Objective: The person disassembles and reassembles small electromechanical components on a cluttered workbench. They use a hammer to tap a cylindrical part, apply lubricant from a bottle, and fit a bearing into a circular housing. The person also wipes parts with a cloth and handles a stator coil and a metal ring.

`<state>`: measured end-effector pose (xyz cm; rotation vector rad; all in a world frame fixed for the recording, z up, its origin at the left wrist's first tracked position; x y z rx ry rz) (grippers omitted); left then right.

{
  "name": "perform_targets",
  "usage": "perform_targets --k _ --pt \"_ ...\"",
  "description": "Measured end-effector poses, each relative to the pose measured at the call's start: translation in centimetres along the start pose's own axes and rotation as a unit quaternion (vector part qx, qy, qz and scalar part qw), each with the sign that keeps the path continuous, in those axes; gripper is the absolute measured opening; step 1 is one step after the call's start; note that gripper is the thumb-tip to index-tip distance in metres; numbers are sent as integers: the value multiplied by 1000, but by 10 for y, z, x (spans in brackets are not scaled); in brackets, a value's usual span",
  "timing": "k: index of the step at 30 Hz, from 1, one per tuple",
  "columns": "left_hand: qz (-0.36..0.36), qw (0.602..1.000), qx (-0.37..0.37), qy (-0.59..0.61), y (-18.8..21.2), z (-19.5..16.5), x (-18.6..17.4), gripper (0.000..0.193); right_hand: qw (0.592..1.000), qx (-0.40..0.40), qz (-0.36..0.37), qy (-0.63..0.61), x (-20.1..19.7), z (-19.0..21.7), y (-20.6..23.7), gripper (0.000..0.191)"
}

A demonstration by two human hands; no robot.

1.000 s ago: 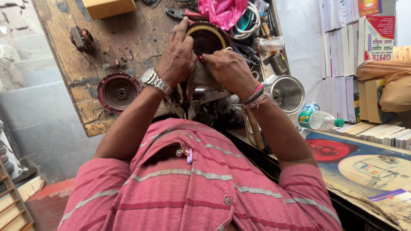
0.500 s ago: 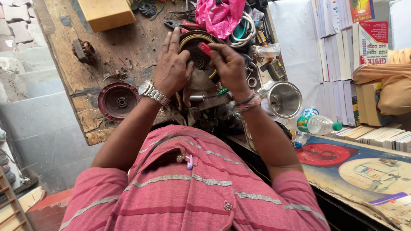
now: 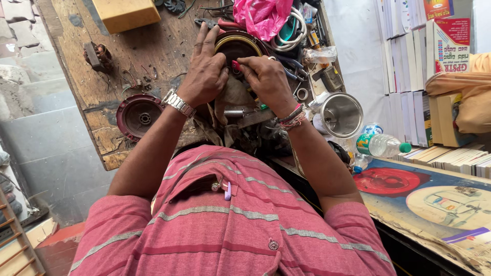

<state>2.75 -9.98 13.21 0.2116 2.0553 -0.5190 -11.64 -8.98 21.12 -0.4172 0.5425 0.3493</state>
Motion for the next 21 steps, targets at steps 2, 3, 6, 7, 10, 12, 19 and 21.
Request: perform_targets --k 2,3,6,7,10,12,19,21 --pt "17 1000 -21 17 0 4 3 23 1000 1 12 23 4 -1 0 16" --pt "24 999 -31 24 1 6 4 23 999 12 18 29 5 -4 1 16" --pt "0 999 2 41 2 4 3 21 998 26 36 40 7 -9 2 17" --pt "-1 999 4 41 3 5 4 20 998 26 40 43 7 -10 2 17" --pt "3 999 8 43 2 6 6 18 995 -6 82 48 7 -9 1 15" --pt "13 999 8 40 1 8 8 16 993 -16 110 32 6 -10 0 17" --pt "45 995 21 85 -6 13 11 13 994 -40 102 13 -2 -7 2 14" --pt "55 995 23 81 -7 14 12 13 994 -35 105 14 -1 -7 3 15"
Point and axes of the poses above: each hand's wrist, its own y-axis away from the middle knuckle, its own x-axis out of the palm, z = x × y, the point moved 8 cm from there along -y, towards the middle knuckle, and after that the axes turned 13 degrees about -y, right-handed, at the moved point
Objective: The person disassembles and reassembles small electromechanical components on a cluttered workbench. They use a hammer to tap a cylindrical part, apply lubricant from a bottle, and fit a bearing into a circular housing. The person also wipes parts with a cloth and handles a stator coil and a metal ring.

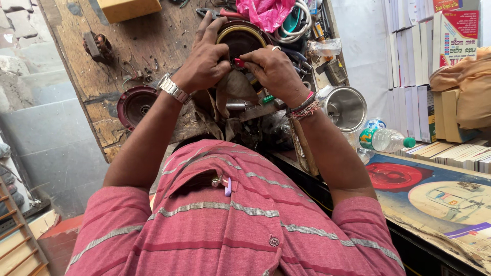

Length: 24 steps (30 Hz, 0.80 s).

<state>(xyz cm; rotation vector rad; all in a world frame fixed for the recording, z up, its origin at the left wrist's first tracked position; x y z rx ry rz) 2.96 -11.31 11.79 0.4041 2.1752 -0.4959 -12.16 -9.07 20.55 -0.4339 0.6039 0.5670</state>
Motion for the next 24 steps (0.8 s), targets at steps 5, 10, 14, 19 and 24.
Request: perform_targets --k 5,10,14,19,24 --pt "13 1000 6 -28 -1 0 0 15 1000 -15 7 16 1 3 0 16" --pt "33 997 -4 -68 -1 -1 -1 18 997 -45 12 53 3 10 -1 16" --pt "40 995 6 -90 -2 -3 -5 26 990 -67 38 115 7 16 -2 22" --pt "65 994 7 -86 -5 -4 -5 30 977 -95 82 174 12 18 -3 23" --pt "116 986 -11 -120 -7 -3 3 31 973 -106 139 153 13 16 -7 20"
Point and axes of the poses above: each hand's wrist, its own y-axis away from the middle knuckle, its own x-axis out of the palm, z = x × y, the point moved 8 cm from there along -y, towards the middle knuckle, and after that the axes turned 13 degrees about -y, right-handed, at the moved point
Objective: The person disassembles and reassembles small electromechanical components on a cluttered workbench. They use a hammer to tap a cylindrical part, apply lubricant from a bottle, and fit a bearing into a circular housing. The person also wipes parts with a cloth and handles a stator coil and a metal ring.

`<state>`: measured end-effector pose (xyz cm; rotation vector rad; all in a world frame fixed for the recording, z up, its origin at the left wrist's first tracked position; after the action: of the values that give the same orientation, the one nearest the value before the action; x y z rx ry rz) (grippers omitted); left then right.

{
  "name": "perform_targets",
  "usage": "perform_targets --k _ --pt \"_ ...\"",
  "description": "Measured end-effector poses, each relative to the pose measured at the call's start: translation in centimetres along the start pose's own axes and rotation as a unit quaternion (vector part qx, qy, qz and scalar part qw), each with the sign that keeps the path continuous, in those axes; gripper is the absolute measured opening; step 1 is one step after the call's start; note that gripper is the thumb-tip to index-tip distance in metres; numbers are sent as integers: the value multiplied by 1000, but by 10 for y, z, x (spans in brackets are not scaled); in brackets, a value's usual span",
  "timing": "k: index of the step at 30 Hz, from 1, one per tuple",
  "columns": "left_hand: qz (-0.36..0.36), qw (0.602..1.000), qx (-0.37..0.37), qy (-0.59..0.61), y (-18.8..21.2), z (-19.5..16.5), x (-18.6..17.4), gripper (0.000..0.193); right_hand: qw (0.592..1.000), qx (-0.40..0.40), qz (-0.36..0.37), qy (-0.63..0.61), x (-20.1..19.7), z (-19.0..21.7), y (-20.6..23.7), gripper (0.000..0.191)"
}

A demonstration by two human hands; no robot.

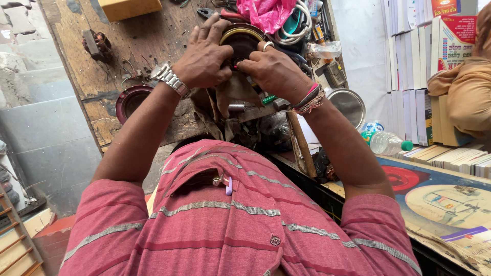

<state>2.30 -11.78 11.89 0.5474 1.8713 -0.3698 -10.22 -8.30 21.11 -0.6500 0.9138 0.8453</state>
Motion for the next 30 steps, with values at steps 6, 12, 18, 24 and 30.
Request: perform_targets --k 6,12,18,24,30 --pt "-11 1000 -1 -15 -2 -2 -2 29 996 32 48 -63 -10 -11 9 12" --pt "-129 990 16 50 23 -18 -43 23 875 148 -313 -339 -38 -71 88 20" --pt "-207 963 -63 163 105 -24 -95 14 686 398 -457 -403 29 -163 215 24" --pt "-86 978 -122 149 127 -28 -122 19 788 456 -374 -175 72 -181 211 35" --pt "-143 952 -16 272 145 -88 -156 17 886 419 -110 -164 121 -75 169 30"
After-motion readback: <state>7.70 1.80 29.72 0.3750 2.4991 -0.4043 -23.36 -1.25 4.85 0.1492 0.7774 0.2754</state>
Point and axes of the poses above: each hand's wrist, its own y-axis away from the middle knuckle, its own x-axis out of the palm, z = x × y, the point moved 8 cm from there along -y, towards the middle knuckle, and after that the axes turned 13 degrees about -y, right-handed, at the moved point
